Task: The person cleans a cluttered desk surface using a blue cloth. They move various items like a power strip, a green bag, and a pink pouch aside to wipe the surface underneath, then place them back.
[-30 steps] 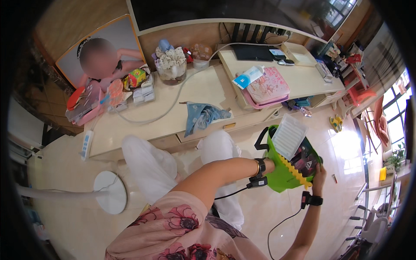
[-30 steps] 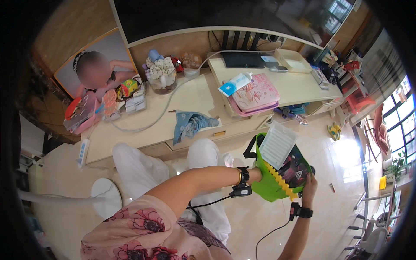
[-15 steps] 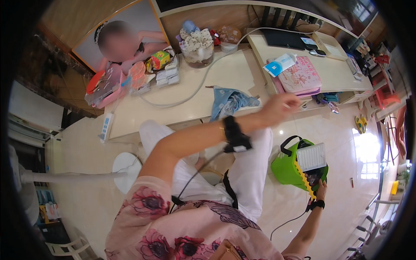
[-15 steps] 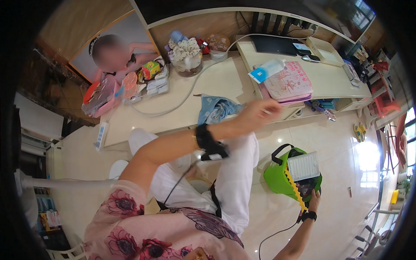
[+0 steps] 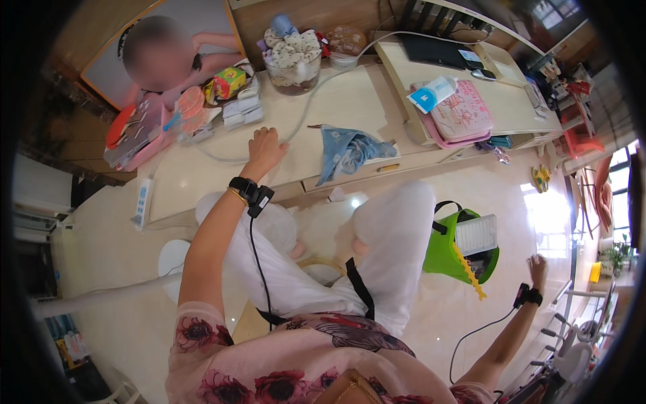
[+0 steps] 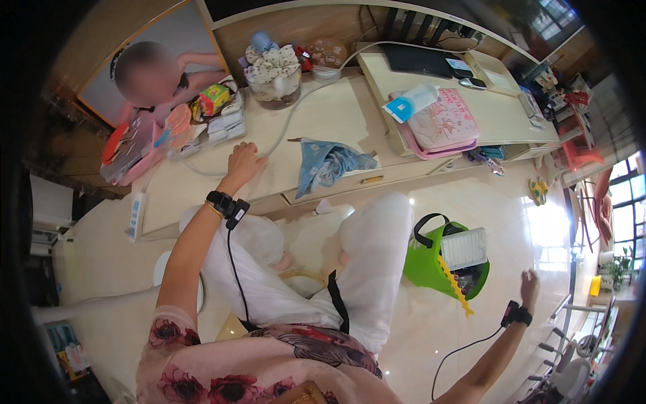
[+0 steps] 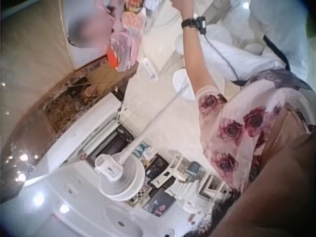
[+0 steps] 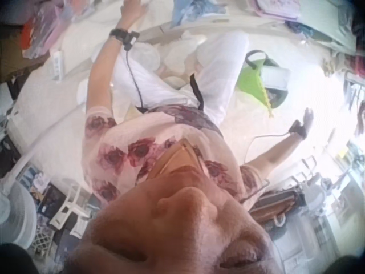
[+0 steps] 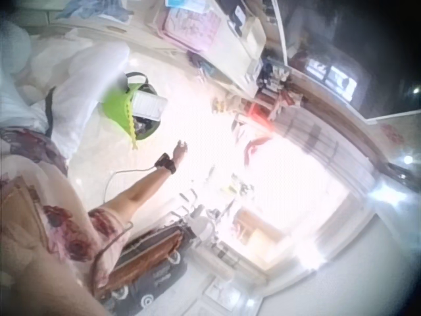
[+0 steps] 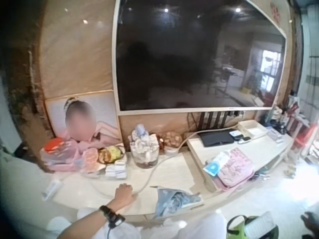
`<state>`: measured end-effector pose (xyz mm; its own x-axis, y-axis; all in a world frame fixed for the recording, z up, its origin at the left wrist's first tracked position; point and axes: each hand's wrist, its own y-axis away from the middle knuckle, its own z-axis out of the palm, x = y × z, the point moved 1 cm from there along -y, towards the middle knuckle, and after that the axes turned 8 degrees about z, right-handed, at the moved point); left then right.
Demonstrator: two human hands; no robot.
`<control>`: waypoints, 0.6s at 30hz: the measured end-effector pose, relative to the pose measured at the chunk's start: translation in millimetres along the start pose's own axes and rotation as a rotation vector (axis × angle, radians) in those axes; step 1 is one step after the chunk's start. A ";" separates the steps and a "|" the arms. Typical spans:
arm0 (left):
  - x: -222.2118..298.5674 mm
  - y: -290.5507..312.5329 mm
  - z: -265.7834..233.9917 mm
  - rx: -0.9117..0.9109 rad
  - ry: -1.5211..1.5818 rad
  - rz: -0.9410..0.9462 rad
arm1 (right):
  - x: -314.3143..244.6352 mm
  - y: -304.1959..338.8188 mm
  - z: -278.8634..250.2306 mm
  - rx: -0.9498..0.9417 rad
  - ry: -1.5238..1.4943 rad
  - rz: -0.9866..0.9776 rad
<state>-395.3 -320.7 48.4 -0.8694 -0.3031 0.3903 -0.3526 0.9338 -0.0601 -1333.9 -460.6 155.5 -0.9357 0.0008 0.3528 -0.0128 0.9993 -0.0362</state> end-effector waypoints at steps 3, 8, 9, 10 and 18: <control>-18.8 17.7 -24.5 -0.064 -0.204 -0.078 | -190.9 -17.6 -108.8 0.255 -0.541 0.029; -58.5 2.3 8.1 -0.102 -0.144 -0.006 | -415.1 26.1 -298.4 0.194 -0.850 -0.506; -53.9 -0.7 3.9 -0.102 -0.073 -0.029 | -456.6 26.4 -292.7 0.212 -0.885 -0.710; -53.8 -1.8 -3.4 -0.101 -0.008 -0.059 | -506.3 35.1 -298.2 0.109 -0.921 -0.867; -53.2 8.7 -78.9 0.324 0.544 0.020 | -751.9 57.5 -133.1 0.155 -0.467 -0.769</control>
<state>-324.8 -281.5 99.6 -0.6068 -0.0666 0.7921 -0.4988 0.8077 -0.3142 -584.2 -398.6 12.6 -0.6965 -0.7129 -0.0813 -0.7079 0.7013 -0.0846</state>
